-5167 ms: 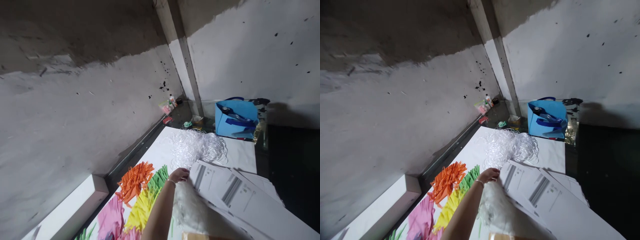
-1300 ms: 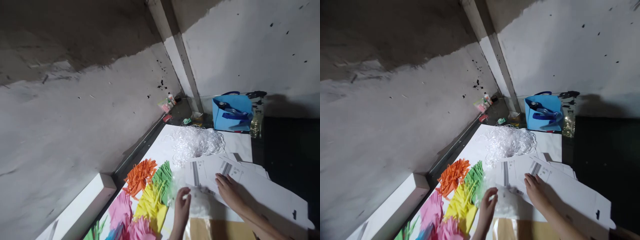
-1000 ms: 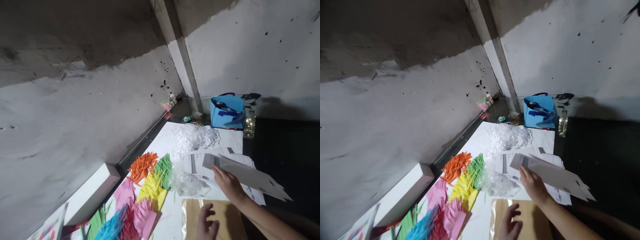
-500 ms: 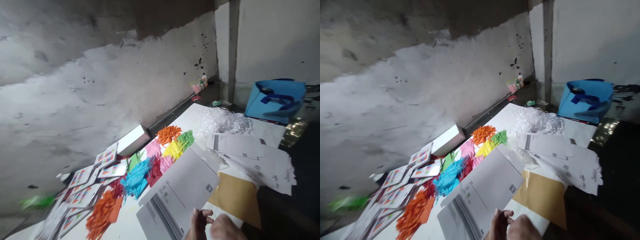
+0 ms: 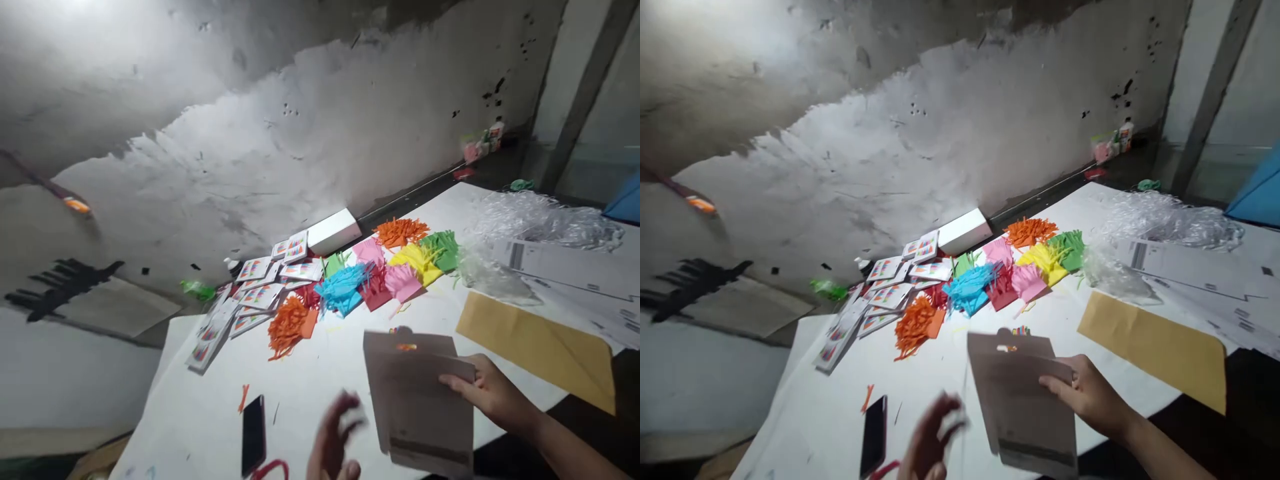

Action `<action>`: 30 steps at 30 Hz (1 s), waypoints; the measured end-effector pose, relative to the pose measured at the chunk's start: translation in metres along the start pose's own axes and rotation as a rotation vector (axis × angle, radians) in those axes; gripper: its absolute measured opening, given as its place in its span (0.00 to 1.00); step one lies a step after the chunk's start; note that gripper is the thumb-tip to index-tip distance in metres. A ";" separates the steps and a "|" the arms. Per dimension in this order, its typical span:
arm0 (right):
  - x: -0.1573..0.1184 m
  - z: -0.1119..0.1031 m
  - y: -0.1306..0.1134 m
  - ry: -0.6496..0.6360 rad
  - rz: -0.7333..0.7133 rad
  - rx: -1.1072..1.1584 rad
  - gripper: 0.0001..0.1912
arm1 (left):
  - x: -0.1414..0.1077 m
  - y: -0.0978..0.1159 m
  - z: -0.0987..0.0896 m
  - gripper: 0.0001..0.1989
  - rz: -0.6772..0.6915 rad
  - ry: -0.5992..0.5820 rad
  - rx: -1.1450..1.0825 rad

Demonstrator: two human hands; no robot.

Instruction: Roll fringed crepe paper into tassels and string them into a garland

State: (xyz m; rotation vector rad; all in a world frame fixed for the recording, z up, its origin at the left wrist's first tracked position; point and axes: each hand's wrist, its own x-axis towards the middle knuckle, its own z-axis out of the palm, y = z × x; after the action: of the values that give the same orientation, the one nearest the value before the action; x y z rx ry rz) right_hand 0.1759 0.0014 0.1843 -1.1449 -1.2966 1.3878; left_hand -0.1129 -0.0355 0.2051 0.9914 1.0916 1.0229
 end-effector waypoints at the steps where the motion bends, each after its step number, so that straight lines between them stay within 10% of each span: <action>1: -0.003 0.014 -0.002 -0.121 -0.009 -0.001 0.21 | -0.001 0.009 -0.012 0.43 0.115 0.070 0.041; 5: -0.015 0.069 0.004 -0.281 -0.021 0.036 0.19 | 0.001 0.027 -0.032 0.37 0.011 -0.110 0.068; 11: -0.036 0.104 0.016 0.506 -0.787 -0.581 0.23 | -0.019 0.016 -0.041 0.22 -0.132 -0.088 -0.114; 13: -0.039 0.112 0.009 0.405 -0.958 -0.782 0.22 | -0.023 0.011 -0.045 0.21 -0.177 -0.123 -0.162; 19: -0.033 0.126 -0.012 0.240 -0.891 -0.795 0.15 | -0.024 0.010 -0.038 0.23 -0.223 -0.231 -0.270; 30: -0.026 0.090 -0.017 0.151 -0.916 -0.655 0.15 | -0.015 0.005 -0.001 0.23 -0.270 -0.141 -0.393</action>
State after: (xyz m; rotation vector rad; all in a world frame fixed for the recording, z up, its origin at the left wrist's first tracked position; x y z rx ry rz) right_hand 0.0925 -0.0388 0.2052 -0.8200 -1.8848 0.2012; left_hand -0.1172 -0.0490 0.2127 0.5719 0.8391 0.8876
